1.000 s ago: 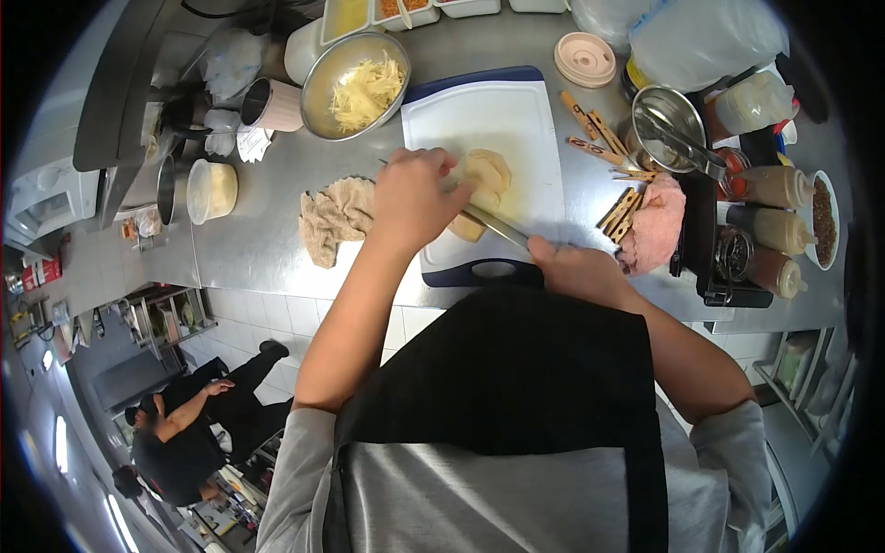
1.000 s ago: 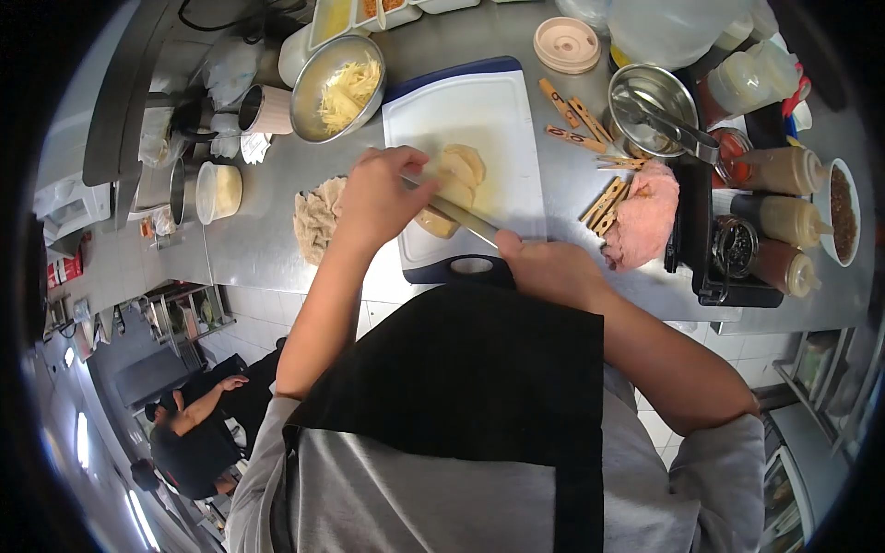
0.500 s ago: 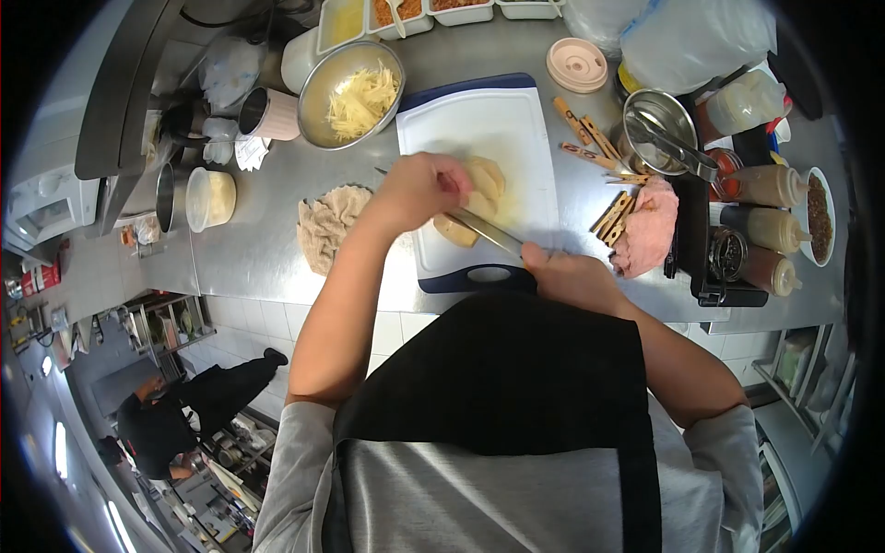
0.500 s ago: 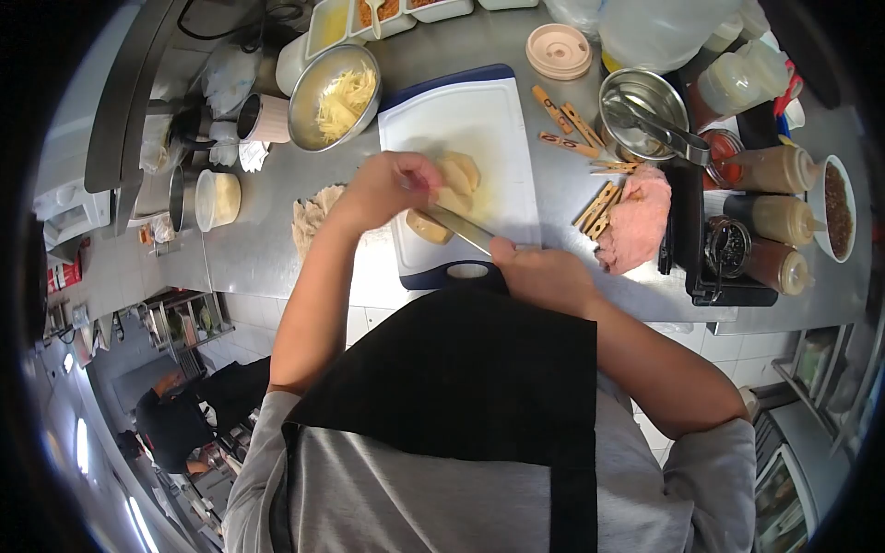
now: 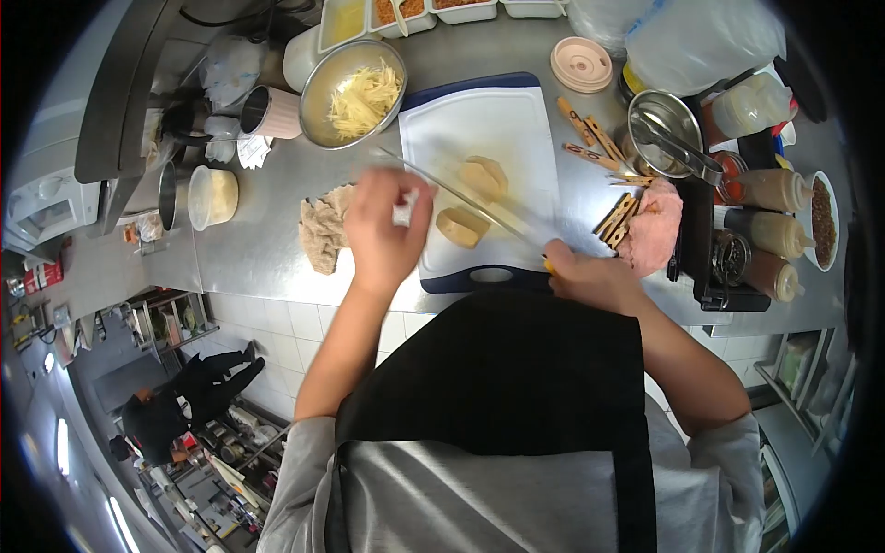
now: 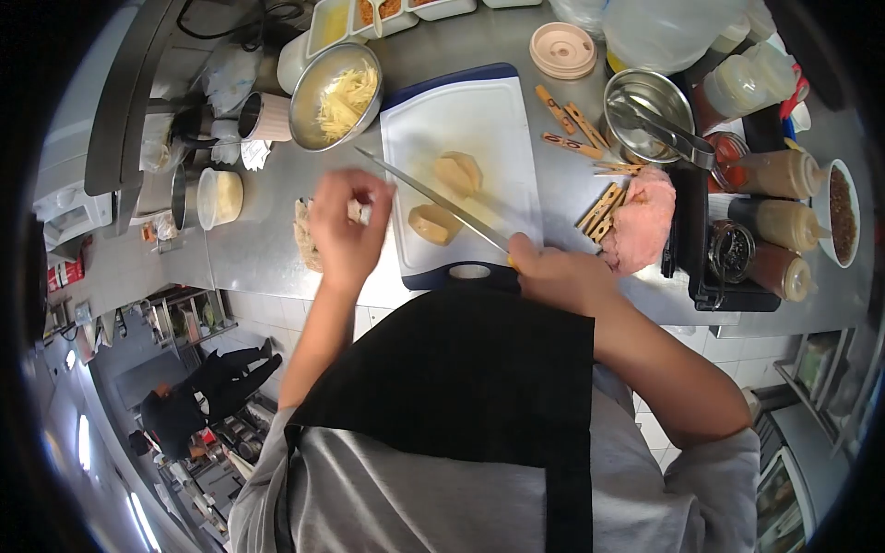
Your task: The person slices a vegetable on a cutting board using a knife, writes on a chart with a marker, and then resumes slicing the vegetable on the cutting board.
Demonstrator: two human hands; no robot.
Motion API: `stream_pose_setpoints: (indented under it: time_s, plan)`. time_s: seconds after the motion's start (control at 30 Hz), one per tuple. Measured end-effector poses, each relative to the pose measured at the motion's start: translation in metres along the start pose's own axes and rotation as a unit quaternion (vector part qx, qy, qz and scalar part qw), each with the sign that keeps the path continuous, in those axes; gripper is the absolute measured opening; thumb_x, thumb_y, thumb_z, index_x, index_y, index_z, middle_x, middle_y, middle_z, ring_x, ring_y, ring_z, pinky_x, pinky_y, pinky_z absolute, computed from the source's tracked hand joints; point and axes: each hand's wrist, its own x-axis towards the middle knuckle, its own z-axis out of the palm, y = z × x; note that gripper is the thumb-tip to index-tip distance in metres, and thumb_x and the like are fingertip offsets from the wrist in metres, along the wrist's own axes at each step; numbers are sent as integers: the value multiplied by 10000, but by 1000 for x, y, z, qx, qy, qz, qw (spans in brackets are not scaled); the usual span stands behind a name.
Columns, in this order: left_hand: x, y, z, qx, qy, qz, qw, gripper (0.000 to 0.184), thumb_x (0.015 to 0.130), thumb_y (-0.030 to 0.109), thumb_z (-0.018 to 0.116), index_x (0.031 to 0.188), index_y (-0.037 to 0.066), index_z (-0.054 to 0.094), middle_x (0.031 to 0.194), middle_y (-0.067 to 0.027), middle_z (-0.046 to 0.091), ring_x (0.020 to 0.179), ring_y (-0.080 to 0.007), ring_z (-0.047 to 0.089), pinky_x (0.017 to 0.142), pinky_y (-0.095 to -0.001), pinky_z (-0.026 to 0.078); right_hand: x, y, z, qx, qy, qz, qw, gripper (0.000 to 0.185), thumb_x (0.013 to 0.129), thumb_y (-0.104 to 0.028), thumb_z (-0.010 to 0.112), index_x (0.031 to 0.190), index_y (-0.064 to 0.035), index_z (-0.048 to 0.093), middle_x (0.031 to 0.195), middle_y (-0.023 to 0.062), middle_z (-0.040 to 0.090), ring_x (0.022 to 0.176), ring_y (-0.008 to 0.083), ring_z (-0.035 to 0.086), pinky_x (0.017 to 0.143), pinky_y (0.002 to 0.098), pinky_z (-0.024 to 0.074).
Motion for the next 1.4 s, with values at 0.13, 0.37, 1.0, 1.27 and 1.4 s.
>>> stream_pose_setpoints:
  time_s: [0.13,0.37,1.0,1.27,1.4]
  plan:
    - [-49,3,16,33,7,24,999,168,697,-25,729,832,44,656,851,-96,627,744,-233,613,640,-300,502,-37,-6,-20,31,-22,-11,999,228,835,-233,519,981,-88,422,772,159,593,687,378,621,579,470,474]
    - [-65,-2,32,40,40,5,998,178,684,-32,708,833,32,637,873,-104,603,778,-272,597,662,-345,501,-68,-7,-24,-12,-67,-8,998,240,834,-239,536,991,-91,431,719,135,574,622,329,623,543,424,497]
    - [-62,5,33,53,42,15,998,204,676,-60,674,854,19,618,882,-115,602,783,-286,590,675,-356,498,-67,-6,-37,9,-112,-35,993,232,827,-205,534,971,-56,428,676,127,592,606,300,639,508,389,505]
    - [-60,7,32,63,44,3,997,188,676,-46,708,836,35,650,880,-108,636,772,-256,626,680,-320,516,-52,-2,-29,60,-117,-40,991,295,830,-234,533,1034,-71,395,739,150,585,715,359,619,576,429,472]
    - [-60,6,32,59,39,4,997,192,675,-48,702,836,40,649,874,-99,635,770,-251,623,676,-317,513,-41,-3,-23,86,-111,-25,990,277,831,-240,522,1028,-91,395,762,169,580,751,384,607,608,443,465]
